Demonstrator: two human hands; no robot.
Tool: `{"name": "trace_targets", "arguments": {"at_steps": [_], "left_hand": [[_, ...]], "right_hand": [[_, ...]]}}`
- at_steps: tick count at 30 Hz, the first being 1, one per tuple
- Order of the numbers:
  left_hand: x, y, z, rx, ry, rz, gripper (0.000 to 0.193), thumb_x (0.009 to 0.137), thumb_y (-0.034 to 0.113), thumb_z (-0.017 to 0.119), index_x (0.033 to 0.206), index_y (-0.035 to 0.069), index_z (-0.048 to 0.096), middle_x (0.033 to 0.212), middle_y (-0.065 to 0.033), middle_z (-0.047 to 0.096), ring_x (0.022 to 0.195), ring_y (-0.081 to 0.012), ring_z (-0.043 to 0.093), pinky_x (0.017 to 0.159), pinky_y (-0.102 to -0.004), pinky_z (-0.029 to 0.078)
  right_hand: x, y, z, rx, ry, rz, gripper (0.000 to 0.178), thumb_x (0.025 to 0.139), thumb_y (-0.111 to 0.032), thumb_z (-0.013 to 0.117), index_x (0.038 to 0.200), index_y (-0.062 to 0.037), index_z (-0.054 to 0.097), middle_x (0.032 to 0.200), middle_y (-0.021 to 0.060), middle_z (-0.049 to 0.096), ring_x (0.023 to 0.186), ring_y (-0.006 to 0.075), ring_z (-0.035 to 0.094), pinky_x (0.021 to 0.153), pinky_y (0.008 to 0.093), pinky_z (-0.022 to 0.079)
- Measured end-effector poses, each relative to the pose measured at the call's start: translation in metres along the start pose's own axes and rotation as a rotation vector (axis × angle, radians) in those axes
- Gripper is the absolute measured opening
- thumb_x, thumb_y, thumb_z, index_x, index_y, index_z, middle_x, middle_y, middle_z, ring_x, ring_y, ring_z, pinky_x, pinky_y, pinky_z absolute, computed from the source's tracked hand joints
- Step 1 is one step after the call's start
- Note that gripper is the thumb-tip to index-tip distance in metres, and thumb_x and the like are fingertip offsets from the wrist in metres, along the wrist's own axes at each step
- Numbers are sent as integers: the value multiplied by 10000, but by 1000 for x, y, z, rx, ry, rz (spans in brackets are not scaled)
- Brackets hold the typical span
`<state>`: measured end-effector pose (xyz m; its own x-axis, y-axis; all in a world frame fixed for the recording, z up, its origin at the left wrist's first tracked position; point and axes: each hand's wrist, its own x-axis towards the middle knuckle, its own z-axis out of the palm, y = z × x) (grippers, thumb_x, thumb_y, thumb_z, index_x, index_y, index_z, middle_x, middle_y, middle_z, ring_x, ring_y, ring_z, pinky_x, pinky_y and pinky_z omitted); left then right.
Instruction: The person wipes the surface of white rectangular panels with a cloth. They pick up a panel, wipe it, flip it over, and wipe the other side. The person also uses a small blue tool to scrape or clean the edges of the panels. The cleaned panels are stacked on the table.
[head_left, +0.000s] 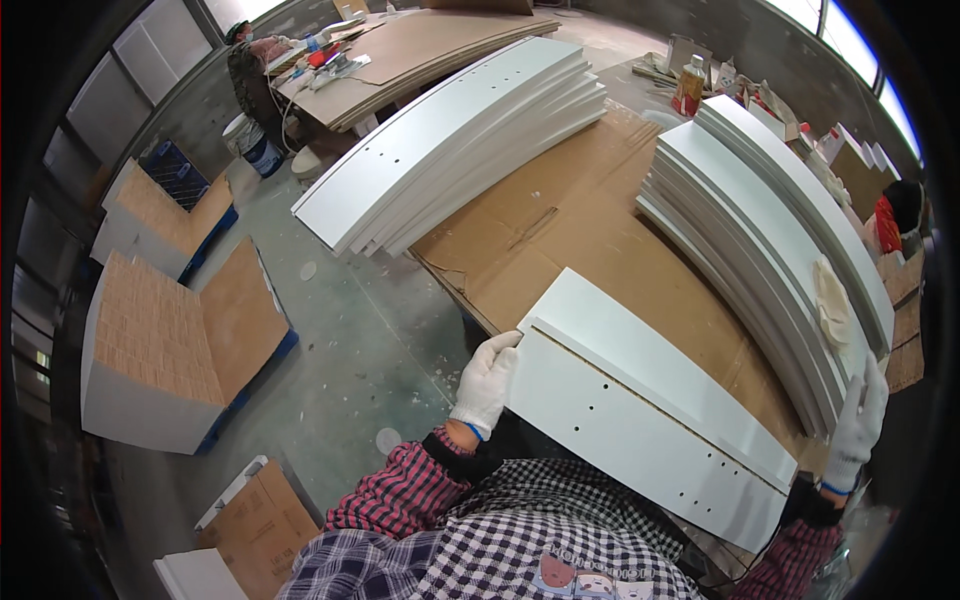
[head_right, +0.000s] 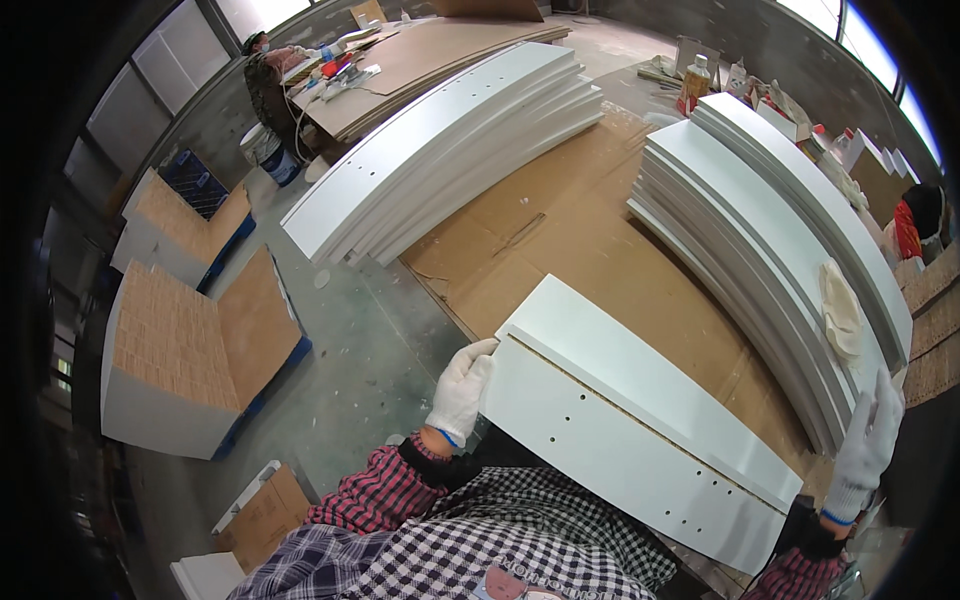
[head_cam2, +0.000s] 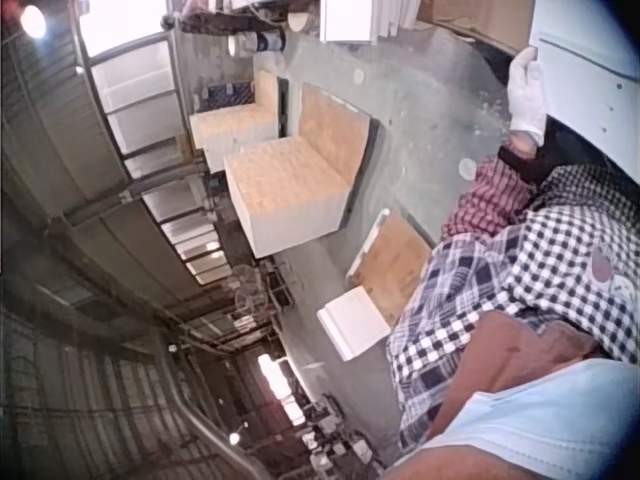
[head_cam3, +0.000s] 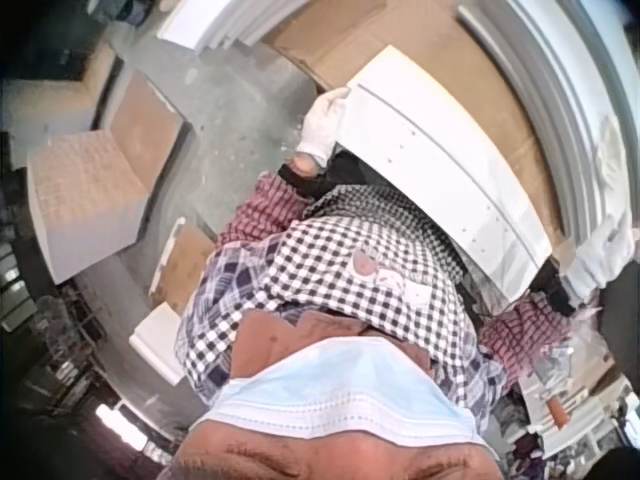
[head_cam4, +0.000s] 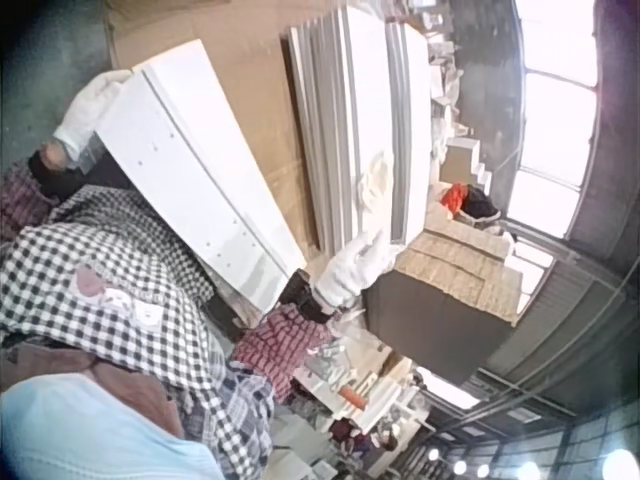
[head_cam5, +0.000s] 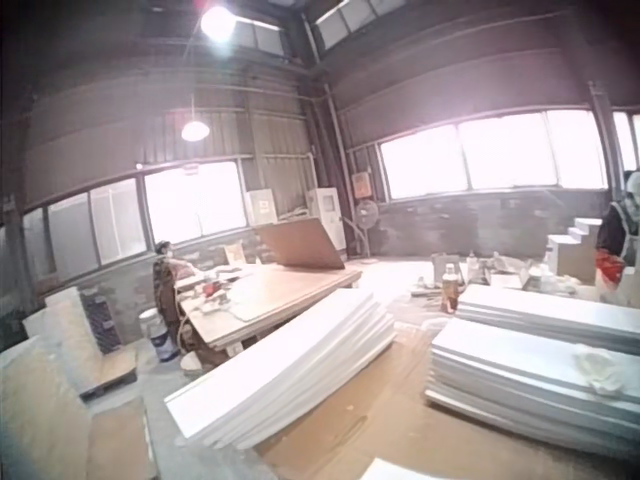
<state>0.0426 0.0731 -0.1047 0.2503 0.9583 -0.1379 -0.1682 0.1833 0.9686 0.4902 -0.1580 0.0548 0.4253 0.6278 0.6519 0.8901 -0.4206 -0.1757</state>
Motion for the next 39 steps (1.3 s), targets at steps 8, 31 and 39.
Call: {"name": "trace_targets", "arguments": {"at_steps": [8,31,39], "left_hand": [[-2,-5,0,-18,11,45,331,993,170,511,1259,-27,509,1170,-72,596,1044,-109,553,930,-259,449],[1,15,-15,-153,51,-159,396,968,123,525,1313,-38,415,1177,-150,581,1071,-221,590,926,-338,502],[-16,-2,-34,-435,-101,-406,403,968,217,546,1302,7,464,1271,-133,556,1161,-266,559,966,-433,493]], "right_hand": [[-76,17,-21,45,-103,182,282,949,-12,506,1220,37,568,1141,142,588,1083,225,556,955,315,422],[-172,-9,-66,-93,-396,635,350,893,-218,566,1177,-20,618,1075,195,639,983,324,622,877,370,475],[-214,15,-59,19,-370,749,341,898,-259,539,1156,-57,634,1109,200,642,1058,363,591,912,397,457]]}}
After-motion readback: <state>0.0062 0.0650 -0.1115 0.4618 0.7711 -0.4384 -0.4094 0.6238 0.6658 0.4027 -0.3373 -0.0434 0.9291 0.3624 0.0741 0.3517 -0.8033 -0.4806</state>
